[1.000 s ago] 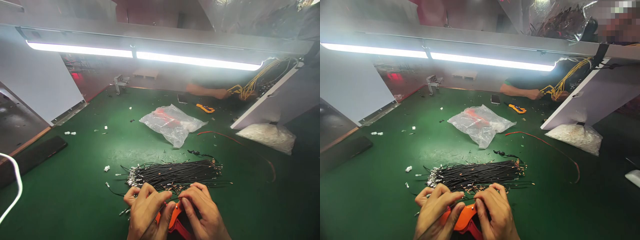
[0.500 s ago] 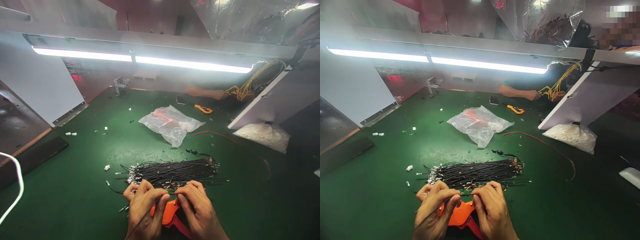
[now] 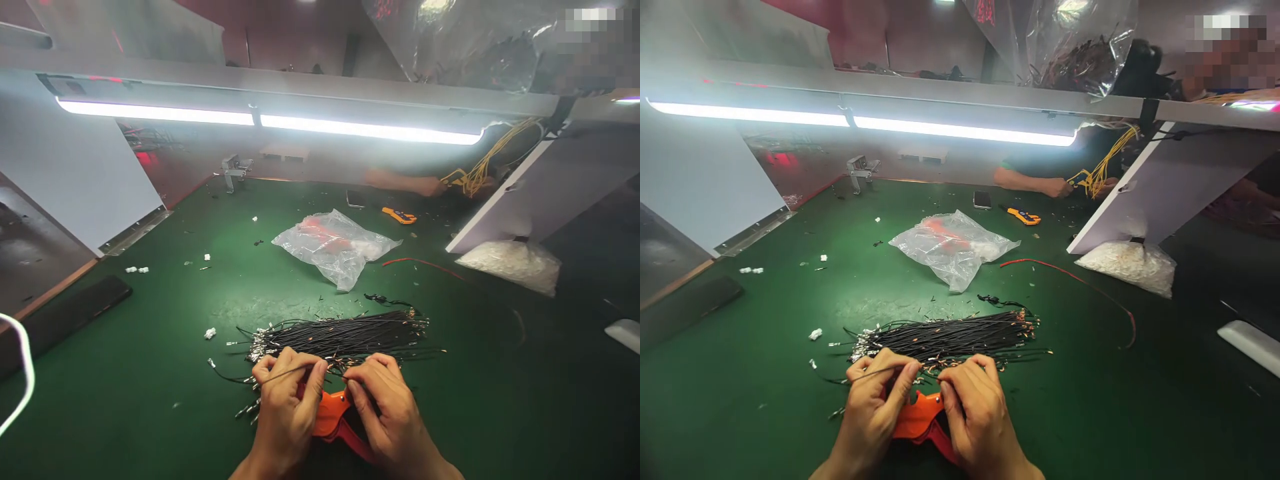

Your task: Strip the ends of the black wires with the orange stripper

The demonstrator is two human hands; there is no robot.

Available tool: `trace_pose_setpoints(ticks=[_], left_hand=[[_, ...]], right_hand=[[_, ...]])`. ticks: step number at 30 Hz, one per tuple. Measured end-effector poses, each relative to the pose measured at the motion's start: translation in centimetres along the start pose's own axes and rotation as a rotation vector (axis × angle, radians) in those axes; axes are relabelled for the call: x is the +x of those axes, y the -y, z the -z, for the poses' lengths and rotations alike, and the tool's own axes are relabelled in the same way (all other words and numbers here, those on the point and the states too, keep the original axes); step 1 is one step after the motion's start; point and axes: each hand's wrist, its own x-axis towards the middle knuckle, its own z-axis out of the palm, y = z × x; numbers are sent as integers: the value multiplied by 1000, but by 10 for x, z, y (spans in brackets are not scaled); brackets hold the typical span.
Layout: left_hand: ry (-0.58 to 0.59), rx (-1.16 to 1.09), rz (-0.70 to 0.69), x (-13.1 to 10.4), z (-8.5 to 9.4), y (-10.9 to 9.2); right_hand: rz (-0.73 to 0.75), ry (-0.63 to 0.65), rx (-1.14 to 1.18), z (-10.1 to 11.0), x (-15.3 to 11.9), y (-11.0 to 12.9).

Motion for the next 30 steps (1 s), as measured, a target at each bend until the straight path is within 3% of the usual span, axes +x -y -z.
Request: trace_pose_setpoints(ticks=[7,12,18,23,30], left_hand=[[30,-25,-46,29,8,-3],[-33,-26,-35,33,11,6],[-154,-9,-69,23,7,9],[-220,39,-169,26,10,12],[-251,96,-239,29,23,22]], right_hand=[[-33,-72,-9,3,1,1],[-229,-146,-35,11,-2,-2],[-290,-67,-60,14,-7,1],[-224,-24,-81,11,-2,-1],[-204,203,-116,19,1,6]])
